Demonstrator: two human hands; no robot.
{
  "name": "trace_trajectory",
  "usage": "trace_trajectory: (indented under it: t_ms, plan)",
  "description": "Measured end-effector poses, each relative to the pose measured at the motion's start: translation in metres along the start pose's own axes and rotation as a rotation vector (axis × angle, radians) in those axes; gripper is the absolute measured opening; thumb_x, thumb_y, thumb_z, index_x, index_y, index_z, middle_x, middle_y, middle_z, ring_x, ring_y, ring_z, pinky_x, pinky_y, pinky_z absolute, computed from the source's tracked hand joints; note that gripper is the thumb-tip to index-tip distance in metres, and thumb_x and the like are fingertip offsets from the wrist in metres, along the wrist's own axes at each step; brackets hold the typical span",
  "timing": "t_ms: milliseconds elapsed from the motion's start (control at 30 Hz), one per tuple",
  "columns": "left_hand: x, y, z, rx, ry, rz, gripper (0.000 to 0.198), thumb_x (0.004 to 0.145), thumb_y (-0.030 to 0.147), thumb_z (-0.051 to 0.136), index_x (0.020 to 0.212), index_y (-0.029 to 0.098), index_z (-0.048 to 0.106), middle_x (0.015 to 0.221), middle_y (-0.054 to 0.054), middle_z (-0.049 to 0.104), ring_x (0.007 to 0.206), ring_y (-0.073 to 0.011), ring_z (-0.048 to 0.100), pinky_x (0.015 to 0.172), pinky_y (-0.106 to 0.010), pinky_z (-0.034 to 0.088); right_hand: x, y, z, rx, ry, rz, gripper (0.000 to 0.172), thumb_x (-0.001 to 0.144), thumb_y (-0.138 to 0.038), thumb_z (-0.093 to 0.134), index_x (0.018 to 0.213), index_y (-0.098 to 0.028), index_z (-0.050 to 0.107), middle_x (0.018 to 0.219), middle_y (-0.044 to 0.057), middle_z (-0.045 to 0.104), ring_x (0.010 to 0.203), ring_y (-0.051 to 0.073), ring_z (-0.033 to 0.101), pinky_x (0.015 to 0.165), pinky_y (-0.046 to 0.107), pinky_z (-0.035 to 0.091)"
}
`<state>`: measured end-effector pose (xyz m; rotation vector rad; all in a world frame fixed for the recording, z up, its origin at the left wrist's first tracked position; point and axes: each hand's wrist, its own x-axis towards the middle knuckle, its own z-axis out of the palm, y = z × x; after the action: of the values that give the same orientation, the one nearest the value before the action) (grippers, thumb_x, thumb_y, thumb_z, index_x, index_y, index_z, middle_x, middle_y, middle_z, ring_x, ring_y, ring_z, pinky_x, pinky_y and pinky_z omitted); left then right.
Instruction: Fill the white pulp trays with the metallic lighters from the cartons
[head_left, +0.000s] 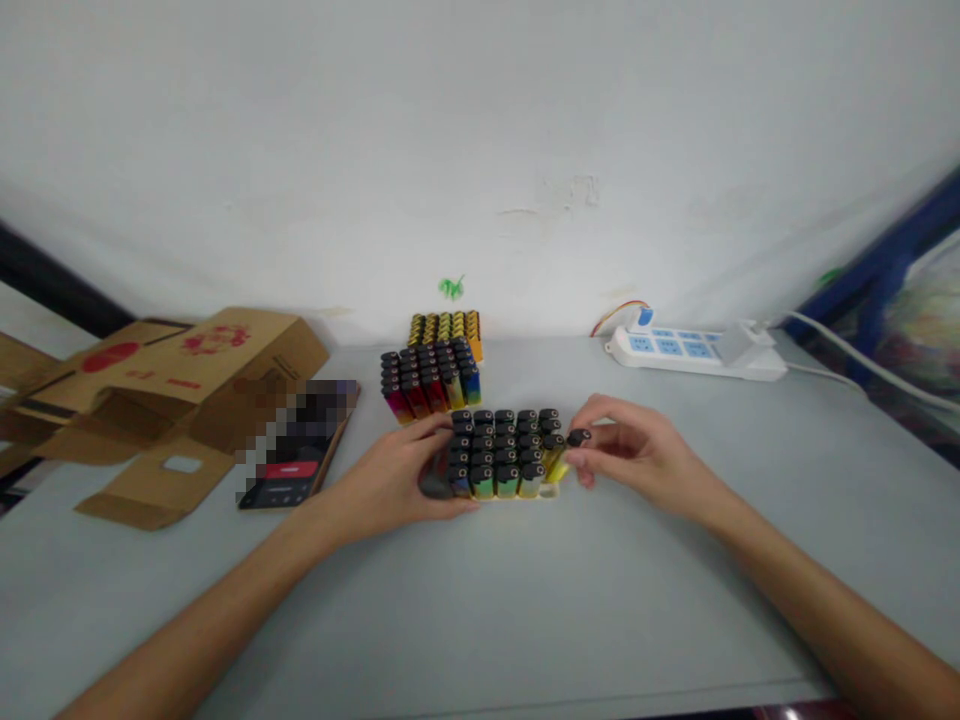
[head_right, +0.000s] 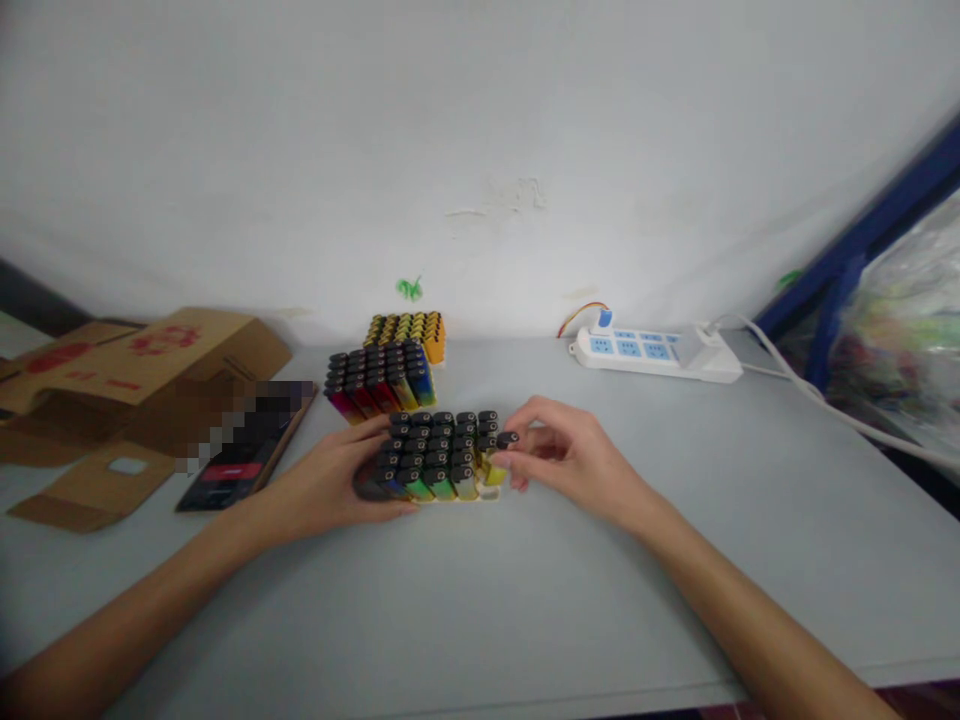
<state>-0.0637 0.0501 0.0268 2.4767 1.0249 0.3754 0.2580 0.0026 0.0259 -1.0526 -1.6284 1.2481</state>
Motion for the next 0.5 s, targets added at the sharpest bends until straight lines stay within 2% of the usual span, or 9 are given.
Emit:
trace_trajectory:
  t_ms: [133,233,300,500]
  plan:
    - [-0.001,0.000,0.000,-0.029,-0.009,0.009,0.050,0.083,0.051,0.084,0.119,0.018,0.073,0.135,-0.013,0.070,0.122,-0.0335,0.070,0.106,-0.046,0.060,0.001,0.004,0.000,-0.225,-0.012,-0.034,0.023,0.095,-0.041,0.079,0.100,-0.023,0.067,0.083,0.001,0.077,0.073,0.016,0.075,0.065,0.027,0.059]
    - [-0.001,-0.002,0.001,-0.029,-0.008,0.011,0.050,0.083,0.052,0.084,0.117,0.017,0.073,0.134,-0.014,0.069,0.121,-0.0341,0.070,0.104,-0.045,0.061,0.000,0.002,0.000,-0.358,-0.009,-0.115,0.020,0.094,-0.039,0.080,0.097,-0.023,0.069,0.084,0.000,0.077,0.072,0.015,0.074,0.066,0.025,0.059]
    - [-0.001,-0.004,0.002,-0.028,-0.008,0.020,0.049,0.083,0.052,0.084,0.114,0.017,0.074,0.134,-0.015,0.069,0.120,-0.0340,0.071,0.103,-0.044,0.061,0.000,0.001,0.002,-0.381,-0.004,-0.130,0.019,0.094,-0.039,0.079,0.097,-0.023,0.069,0.084,0.000,0.077,0.072,0.015,0.074,0.066,0.025,0.060]
    - [0.000,-0.003,0.003,-0.035,0.013,0.025,0.048,0.082,0.051,0.085,0.115,0.017,0.074,0.133,-0.014,0.069,0.119,-0.0334,0.071,0.101,-0.044,0.062,0.000,0.005,0.016,-0.318,0.011,-0.047,0.025,0.093,-0.040,0.079,0.095,-0.025,0.059,0.076,-0.002,0.073,0.066,0.015,0.070,0.061,0.026,0.058]
